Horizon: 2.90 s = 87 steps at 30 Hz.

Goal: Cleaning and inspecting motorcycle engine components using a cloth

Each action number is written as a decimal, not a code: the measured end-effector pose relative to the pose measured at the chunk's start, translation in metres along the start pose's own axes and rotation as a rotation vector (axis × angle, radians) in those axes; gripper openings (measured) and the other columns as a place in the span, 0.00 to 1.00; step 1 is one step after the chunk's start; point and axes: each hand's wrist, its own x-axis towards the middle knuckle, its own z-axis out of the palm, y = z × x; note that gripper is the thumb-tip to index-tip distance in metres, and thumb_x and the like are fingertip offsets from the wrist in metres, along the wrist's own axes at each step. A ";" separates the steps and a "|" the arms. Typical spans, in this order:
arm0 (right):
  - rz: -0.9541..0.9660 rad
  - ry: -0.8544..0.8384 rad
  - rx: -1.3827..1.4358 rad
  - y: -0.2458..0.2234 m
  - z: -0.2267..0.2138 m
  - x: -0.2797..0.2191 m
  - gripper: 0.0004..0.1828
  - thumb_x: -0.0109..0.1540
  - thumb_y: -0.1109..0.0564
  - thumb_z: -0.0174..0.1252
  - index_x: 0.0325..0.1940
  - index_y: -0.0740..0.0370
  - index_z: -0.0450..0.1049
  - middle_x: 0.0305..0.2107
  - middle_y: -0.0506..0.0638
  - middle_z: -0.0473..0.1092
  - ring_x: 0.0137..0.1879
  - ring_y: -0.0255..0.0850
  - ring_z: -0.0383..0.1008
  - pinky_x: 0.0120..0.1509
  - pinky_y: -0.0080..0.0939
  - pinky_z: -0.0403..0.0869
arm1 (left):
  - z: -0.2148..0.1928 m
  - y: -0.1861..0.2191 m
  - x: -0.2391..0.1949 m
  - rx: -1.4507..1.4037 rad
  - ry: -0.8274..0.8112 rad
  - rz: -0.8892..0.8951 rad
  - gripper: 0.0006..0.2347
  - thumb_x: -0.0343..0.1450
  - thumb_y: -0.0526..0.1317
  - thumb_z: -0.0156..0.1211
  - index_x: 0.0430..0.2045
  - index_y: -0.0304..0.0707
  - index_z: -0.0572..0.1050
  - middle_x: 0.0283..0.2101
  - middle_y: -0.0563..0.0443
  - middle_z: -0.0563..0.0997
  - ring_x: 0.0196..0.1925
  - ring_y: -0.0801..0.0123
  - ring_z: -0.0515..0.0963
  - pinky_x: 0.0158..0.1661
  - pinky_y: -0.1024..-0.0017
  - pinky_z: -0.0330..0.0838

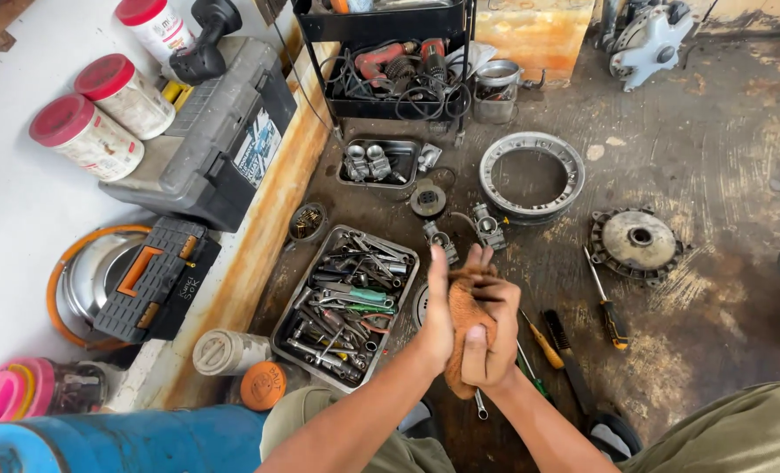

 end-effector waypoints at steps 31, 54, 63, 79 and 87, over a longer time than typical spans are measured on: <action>0.004 -0.051 0.108 0.020 -0.013 -0.008 0.25 0.67 0.48 0.43 0.44 0.75 0.75 0.41 0.66 0.70 0.54 0.63 0.70 0.67 0.62 0.64 | -0.011 -0.030 -0.002 0.119 0.052 -0.021 0.29 0.79 0.65 0.30 0.38 0.39 0.75 0.42 0.48 0.82 0.45 0.74 0.79 0.68 0.71 0.63; 0.484 0.175 0.207 0.028 -0.033 -0.005 0.20 0.75 0.61 0.44 0.28 0.68 0.65 0.21 0.50 0.68 0.33 0.29 0.60 0.40 0.33 0.68 | 0.054 0.026 -0.019 1.105 -0.115 -0.455 0.49 0.71 0.71 0.08 0.64 0.20 0.63 0.64 0.15 0.65 0.72 0.31 0.59 0.72 0.41 0.47; 0.408 0.400 0.231 0.012 -0.021 0.061 0.26 0.75 0.51 0.40 0.27 0.63 0.70 0.16 0.58 0.72 0.21 0.42 0.73 0.35 0.37 0.71 | 0.062 0.035 -0.017 0.573 0.001 -0.402 0.55 0.64 0.78 0.06 0.72 0.19 0.34 0.75 0.23 0.29 0.78 0.40 0.27 0.72 0.46 0.17; 0.337 0.075 0.158 -0.011 -0.032 0.077 0.42 0.69 0.34 0.25 0.56 0.71 0.73 0.48 0.67 0.73 0.59 0.57 0.73 0.64 0.51 0.66 | 0.045 0.036 -0.001 0.450 -0.183 -0.167 0.52 0.62 0.80 0.07 0.74 0.41 0.50 0.78 0.33 0.29 0.75 0.32 0.24 0.64 0.27 0.19; 0.520 0.030 0.001 0.014 -0.041 0.035 0.12 0.68 0.60 0.49 0.51 0.67 0.75 0.49 0.53 0.75 0.51 0.41 0.75 0.59 0.38 0.73 | 0.031 0.005 -0.006 0.318 -0.160 -0.196 0.45 0.67 0.72 0.19 0.71 0.36 0.56 0.75 0.45 0.59 0.76 0.58 0.56 0.70 0.61 0.47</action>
